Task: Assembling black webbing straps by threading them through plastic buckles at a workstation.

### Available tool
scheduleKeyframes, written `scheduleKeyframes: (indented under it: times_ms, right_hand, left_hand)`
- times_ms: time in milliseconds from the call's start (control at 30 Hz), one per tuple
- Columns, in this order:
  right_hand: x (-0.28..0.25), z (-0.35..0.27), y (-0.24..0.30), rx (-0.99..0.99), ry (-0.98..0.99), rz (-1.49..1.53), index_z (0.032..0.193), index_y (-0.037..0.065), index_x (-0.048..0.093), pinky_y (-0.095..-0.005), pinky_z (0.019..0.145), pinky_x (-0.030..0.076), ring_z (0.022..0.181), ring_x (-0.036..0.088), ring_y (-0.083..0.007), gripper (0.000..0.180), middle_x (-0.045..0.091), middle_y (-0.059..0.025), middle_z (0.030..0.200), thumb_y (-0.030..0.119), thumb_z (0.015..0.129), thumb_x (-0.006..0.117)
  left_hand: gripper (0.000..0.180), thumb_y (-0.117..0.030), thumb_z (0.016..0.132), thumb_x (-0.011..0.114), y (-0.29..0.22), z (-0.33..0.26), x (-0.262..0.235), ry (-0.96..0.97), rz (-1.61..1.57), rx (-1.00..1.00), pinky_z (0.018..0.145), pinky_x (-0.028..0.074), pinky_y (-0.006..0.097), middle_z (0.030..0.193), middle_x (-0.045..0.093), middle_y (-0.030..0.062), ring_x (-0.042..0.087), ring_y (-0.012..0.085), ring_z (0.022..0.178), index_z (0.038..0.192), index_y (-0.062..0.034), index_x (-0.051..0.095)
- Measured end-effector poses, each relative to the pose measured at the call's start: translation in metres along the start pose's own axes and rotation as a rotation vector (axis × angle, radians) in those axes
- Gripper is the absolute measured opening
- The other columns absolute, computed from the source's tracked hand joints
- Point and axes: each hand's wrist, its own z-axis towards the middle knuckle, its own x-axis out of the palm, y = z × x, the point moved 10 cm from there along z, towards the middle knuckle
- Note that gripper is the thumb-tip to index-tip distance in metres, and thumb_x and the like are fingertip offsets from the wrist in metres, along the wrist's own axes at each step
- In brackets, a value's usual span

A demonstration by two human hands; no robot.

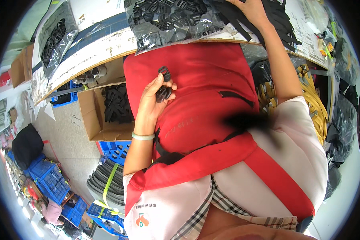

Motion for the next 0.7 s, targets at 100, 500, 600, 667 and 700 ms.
scheduleKeyframes:
  times_ms: [100,500,600,667,700]
  right_hand:
    - [0.004,-0.002,0.012,-0.069,0.006,-0.123,0.097,0.001,0.067,-0.0354,0.085,0.047,0.095,0.061,-0.0302,0.028,0.065,-0.0142,0.096,0.018,0.076,0.075]
    - [0.024,0.002,-0.005,0.021,0.025,-0.172,0.102,0.002,0.067,-0.0368,0.085,0.047,0.097,0.061,-0.0332,0.033,0.064,-0.0151,0.102,0.02,0.076,0.075]
    - [0.018,0.003,-0.002,-0.054,-0.035,-0.146,0.103,0.001,0.067,-0.036,0.084,0.048,0.095,0.062,-0.0333,0.033,0.065,-0.0159,0.103,0.019,0.076,0.074]
    - [0.015,0.003,-0.003,0.025,-0.007,-0.14,0.106,0.001,0.066,-0.0356,0.085,0.048,0.095,0.063,-0.0327,0.035,0.065,-0.0163,0.105,0.019,0.077,0.074]
    - [0.011,0.003,0.001,-0.005,-0.052,-0.112,0.104,0.0,0.066,-0.0357,0.084,0.048,0.095,0.063,-0.032,0.032,0.065,-0.0162,0.104,0.019,0.079,0.073]
  left_hand:
    - [0.03,-0.033,0.092,0.061,-0.003,0.003,0.003,0.003,0.037,0.022,0.055,0.054,0.028,0.078,0.058,0.005,0.061,0.02,0.081,0.089,-0.0034,0.06]
    - [0.025,-0.028,0.092,0.062,-0.001,0.006,-0.001,-0.016,0.026,0.031,0.054,0.051,0.028,0.075,0.057,0.005,0.059,0.0186,0.073,0.087,-0.0038,0.059]
    - [0.024,-0.026,0.092,0.063,-0.005,0.005,-0.001,-0.063,0.101,0.048,0.051,0.051,0.027,0.075,0.059,0.0054,0.059,0.0175,0.07,0.085,-0.0032,0.06]
    - [0.024,-0.026,0.092,0.063,-0.005,0.004,-0.002,-0.093,0.151,0.046,0.05,0.051,0.027,0.075,0.059,0.0056,0.06,0.0169,0.069,0.084,-0.0029,0.06]
    - [0.022,-0.025,0.092,0.062,-0.007,0.004,0.0,-0.092,0.164,0.074,0.047,0.047,0.025,0.075,0.059,0.0054,0.057,0.0151,0.065,0.087,-0.0034,0.06]
